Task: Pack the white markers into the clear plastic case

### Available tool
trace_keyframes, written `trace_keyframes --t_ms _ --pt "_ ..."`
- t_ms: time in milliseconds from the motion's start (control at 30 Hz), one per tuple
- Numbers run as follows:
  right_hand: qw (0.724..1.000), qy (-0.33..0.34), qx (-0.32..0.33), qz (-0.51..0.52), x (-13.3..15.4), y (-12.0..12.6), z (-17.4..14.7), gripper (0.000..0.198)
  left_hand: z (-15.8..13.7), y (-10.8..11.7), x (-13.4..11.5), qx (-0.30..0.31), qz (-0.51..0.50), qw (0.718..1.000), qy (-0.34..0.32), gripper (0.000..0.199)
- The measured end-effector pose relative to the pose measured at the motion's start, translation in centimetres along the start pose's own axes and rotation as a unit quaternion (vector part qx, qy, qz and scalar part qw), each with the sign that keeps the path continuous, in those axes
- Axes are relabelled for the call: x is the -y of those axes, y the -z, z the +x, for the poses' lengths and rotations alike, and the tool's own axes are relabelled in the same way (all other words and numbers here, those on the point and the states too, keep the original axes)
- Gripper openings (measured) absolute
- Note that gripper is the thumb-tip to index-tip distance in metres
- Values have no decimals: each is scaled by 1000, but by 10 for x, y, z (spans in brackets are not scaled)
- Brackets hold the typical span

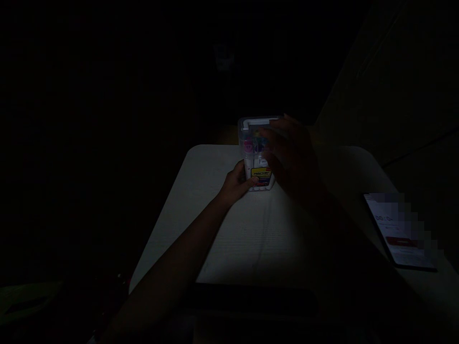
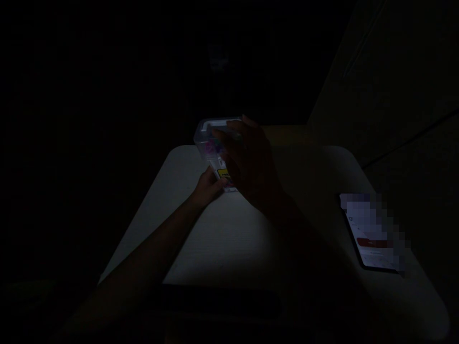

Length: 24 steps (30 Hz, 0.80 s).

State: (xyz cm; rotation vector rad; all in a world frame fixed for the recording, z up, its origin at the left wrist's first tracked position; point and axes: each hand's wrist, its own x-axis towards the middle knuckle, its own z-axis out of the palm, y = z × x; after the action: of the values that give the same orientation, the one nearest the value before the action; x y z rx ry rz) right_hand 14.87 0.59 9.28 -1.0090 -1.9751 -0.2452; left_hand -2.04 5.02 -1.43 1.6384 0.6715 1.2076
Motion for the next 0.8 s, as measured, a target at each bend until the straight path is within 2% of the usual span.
trace_keyframes --t_ms 233,433,800 --pt "1000 -21 2 -10 1 1 1 38 -1 0 -1 -13 20 1000 14 64" --pt "999 -6 -30 -23 1 0 1 31 0 0 -2 -8 16 1000 14 60" --pt "1000 -21 -3 -8 1 6 2 32 -2 2 1 -11 26 1000 13 55"
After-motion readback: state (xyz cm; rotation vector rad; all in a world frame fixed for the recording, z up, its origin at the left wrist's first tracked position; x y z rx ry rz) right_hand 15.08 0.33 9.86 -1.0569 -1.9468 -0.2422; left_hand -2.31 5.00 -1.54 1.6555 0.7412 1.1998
